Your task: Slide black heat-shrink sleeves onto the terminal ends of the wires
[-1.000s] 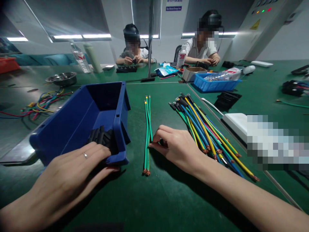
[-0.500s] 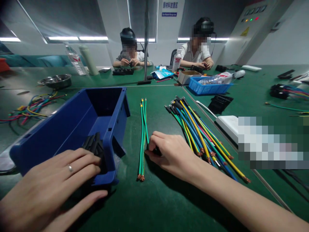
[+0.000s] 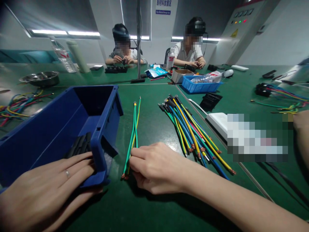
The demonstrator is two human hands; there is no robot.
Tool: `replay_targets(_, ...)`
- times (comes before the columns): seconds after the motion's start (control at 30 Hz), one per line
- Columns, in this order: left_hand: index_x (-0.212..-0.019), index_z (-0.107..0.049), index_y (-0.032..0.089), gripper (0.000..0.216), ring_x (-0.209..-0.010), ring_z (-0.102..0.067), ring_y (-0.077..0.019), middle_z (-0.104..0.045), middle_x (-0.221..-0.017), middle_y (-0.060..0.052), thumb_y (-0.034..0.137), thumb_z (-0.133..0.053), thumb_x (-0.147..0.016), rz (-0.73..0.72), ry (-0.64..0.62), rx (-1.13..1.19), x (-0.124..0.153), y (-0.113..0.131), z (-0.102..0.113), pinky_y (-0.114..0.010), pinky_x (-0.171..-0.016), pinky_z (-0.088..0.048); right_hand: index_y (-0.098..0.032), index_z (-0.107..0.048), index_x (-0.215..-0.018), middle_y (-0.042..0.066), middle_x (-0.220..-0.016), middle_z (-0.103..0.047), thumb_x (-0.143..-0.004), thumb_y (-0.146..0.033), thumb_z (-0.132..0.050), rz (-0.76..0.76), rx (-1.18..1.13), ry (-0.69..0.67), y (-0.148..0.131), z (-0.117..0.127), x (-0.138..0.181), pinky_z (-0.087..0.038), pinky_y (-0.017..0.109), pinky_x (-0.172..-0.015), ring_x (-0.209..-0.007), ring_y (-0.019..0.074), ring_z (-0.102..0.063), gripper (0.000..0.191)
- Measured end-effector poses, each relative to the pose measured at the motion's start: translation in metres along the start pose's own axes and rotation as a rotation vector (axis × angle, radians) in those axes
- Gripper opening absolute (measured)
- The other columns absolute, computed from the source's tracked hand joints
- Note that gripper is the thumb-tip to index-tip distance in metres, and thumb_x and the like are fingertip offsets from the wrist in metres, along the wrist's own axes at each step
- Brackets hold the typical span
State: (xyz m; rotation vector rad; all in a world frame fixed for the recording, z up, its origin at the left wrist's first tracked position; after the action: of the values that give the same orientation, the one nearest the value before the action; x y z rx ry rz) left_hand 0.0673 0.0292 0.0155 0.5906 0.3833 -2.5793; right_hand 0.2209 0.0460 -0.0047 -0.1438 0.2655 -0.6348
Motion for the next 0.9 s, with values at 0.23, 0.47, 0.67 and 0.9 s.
replay_targets(0.23, -0.108, -0.072, 0.019, 0.033, -0.104, -0.072, -0.0261, -0.08, -0.108, -0.008, 0.032, -0.042, -0.114, 0.037, 0.066, -0.002, -0.003, 0.002, 0.01, -0.041, -0.098, -0.051, -0.022, -0.058, -0.079, -0.002, -0.076, -0.06, -0.092, -0.014, -0.061, 0.068, 0.058, 0.062, -0.008, 0.01, 0.002, -0.037, 0.035, -0.061, -0.066, 0.0144, -0.047, 0.016)
replay_targets(0.47, -0.127, -0.071, 0.01, 0.072, -0.104, -0.072, -0.0348, -0.081, -0.118, -0.016, 0.071, -0.039, -0.109, 0.041, 0.045, -0.119, -0.001, -0.002, 0.014, -0.052, -0.099, -0.047, -0.009, -0.066, -0.137, 0.015, -0.144, -0.07, -0.109, -0.019, -0.05, -0.135, 0.171, 0.274, 0.021, 0.018, 0.005, -0.058, 0.048, -0.108, -0.132, 0.0281, -0.064, 0.034)
replay_targets(0.67, -0.118, -0.071, 0.014, 0.035, -0.092, -0.077, -0.0267, -0.083, -0.111, -0.011, 0.042, -0.051, -0.112, 0.077, -0.016, -0.017, -0.01, -0.002, 0.01, -0.04, -0.081, -0.054, -0.009, -0.065, -0.144, 0.017, -0.147, -0.068, -0.11, -0.019, -0.047, -0.106, 0.121, 0.188, 0.026, 0.01, 0.002, -0.061, 0.049, -0.113, -0.14, 0.0277, -0.064, 0.039)
replay_targets(0.9, -0.12, -0.066, 0.014, 0.039, -0.088, -0.074, -0.0254, -0.08, -0.106, -0.01, 0.039, -0.037, -0.117, 0.101, -0.033, -0.014, -0.011, -0.001, 0.013, -0.038, -0.077, -0.052, -0.012, -0.065, -0.143, 0.016, -0.145, -0.07, -0.111, -0.041, -0.056, -0.077, 0.136, 0.244, 0.009, 0.016, 0.002, -0.064, 0.049, -0.107, -0.133, 0.0285, -0.068, 0.044)
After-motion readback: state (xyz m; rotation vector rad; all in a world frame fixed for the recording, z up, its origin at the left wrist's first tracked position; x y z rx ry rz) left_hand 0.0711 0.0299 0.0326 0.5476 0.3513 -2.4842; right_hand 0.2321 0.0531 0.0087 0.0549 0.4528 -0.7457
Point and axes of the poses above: each hand's wrist, its own x-axis away from the middle knuckle, its own z-axis out of the back of the hand, y = z × x, the point moved 9 cm from there along -x, towards the middle knuckle
